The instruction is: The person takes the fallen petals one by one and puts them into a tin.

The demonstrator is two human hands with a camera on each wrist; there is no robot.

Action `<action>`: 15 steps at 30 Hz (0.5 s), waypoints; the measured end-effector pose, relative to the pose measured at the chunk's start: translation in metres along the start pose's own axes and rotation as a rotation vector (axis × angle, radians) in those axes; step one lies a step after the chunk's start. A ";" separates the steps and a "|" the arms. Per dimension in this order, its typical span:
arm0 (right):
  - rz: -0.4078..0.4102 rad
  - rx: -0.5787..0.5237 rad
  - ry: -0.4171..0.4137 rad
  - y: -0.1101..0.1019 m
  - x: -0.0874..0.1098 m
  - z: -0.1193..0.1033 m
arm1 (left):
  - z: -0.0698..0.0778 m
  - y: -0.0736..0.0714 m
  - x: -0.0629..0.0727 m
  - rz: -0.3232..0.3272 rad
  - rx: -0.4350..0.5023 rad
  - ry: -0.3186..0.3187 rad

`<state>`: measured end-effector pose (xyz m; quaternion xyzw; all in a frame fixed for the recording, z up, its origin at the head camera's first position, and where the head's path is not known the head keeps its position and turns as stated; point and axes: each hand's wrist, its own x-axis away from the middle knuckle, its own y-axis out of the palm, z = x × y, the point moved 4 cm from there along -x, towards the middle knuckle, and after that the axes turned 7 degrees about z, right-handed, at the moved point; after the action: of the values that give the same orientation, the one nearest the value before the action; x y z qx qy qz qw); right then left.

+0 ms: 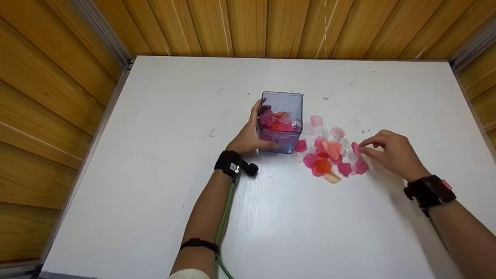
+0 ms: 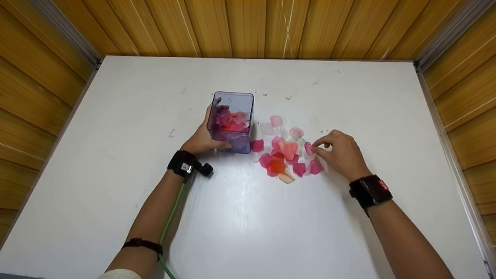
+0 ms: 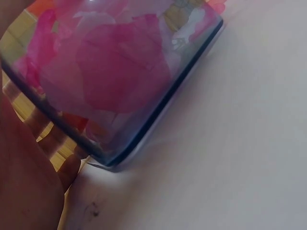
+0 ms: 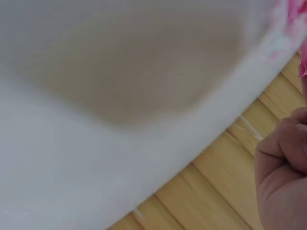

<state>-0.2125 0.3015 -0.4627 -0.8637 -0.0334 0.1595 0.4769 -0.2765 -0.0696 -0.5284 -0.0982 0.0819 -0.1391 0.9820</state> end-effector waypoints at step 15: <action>0.172 -0.172 -0.144 0.008 -0.069 -0.126 | 0.000 0.001 -0.002 -0.002 0.003 0.015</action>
<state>-0.2393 0.1799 -0.3902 -0.8874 -0.0069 0.2581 0.3820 -0.2778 -0.0683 -0.5282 -0.0959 0.0888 -0.1411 0.9813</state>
